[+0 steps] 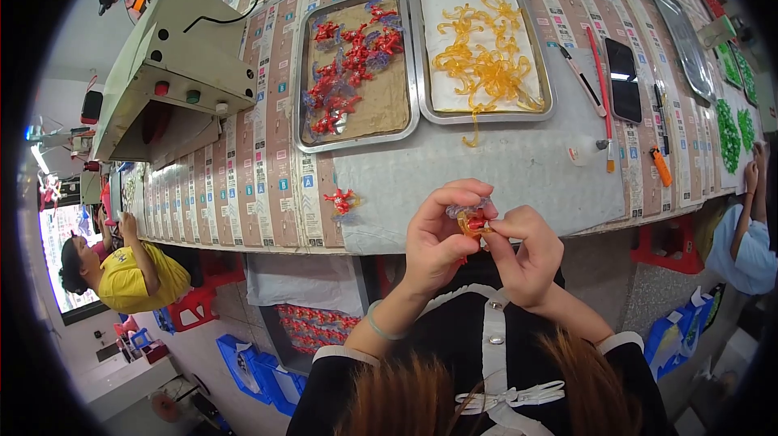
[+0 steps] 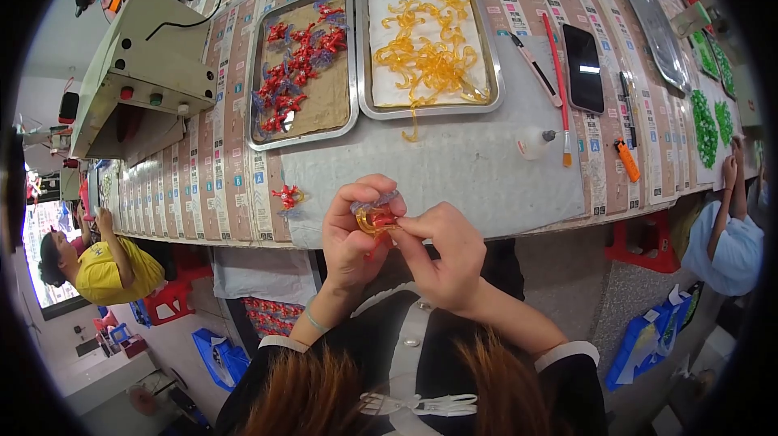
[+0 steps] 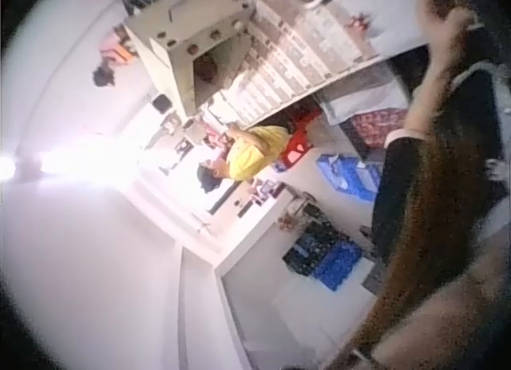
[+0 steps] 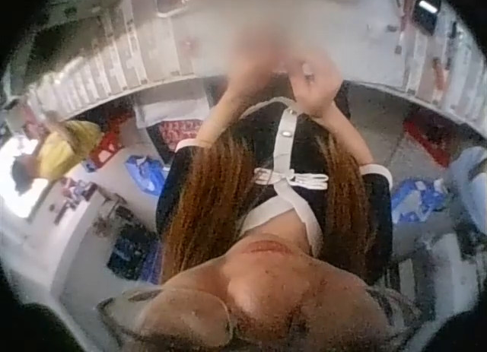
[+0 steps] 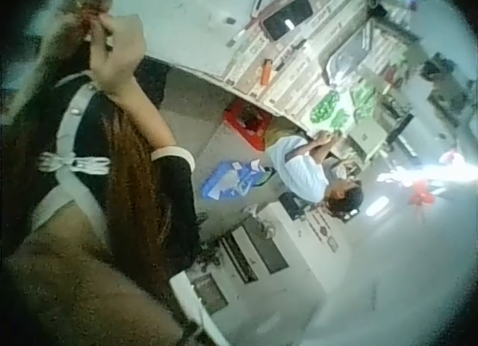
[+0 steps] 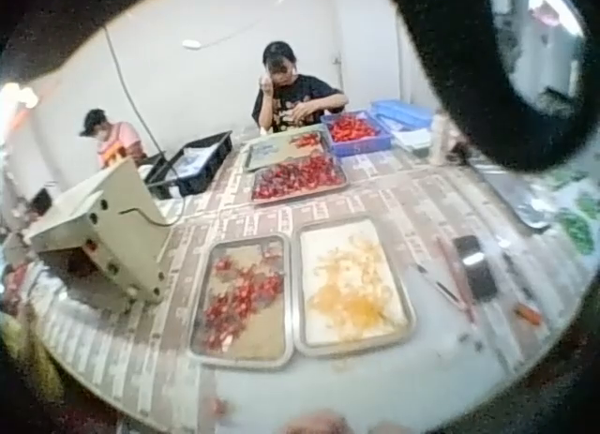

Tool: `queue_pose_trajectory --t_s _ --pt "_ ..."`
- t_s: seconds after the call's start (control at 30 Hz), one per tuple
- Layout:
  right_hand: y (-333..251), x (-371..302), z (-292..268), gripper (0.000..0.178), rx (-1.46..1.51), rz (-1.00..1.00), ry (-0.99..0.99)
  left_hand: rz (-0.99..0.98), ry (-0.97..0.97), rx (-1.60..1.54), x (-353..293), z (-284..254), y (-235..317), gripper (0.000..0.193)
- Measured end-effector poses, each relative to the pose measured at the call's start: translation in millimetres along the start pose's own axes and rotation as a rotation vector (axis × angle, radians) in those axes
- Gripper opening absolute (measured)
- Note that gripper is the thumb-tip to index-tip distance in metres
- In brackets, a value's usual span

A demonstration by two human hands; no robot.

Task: The person assembles toy figurines by applying glue from a bottle and attaching translucent accessory pieces to the figurine bodies by hand.

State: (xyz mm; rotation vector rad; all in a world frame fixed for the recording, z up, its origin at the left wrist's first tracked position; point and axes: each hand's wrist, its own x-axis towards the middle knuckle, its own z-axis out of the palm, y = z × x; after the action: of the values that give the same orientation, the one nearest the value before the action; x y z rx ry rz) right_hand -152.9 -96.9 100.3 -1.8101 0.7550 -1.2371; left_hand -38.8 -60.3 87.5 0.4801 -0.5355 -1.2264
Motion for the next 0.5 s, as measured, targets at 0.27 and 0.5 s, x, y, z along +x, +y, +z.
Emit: queue_pose_trajectory --t_s 0.27,0.5 --pt "-6.1 3.4 -0.9 0.017 -0.049 -0.064 -0.007 -0.042 0.009 -0.115 -2.4 -2.2 -2.1 0.034" --pt "-5.8 1.6 -3.2 0.016 0.018 -0.008 0.023 -0.180 0.123 -0.156 -1.5 -2.7 -2.3 0.039"
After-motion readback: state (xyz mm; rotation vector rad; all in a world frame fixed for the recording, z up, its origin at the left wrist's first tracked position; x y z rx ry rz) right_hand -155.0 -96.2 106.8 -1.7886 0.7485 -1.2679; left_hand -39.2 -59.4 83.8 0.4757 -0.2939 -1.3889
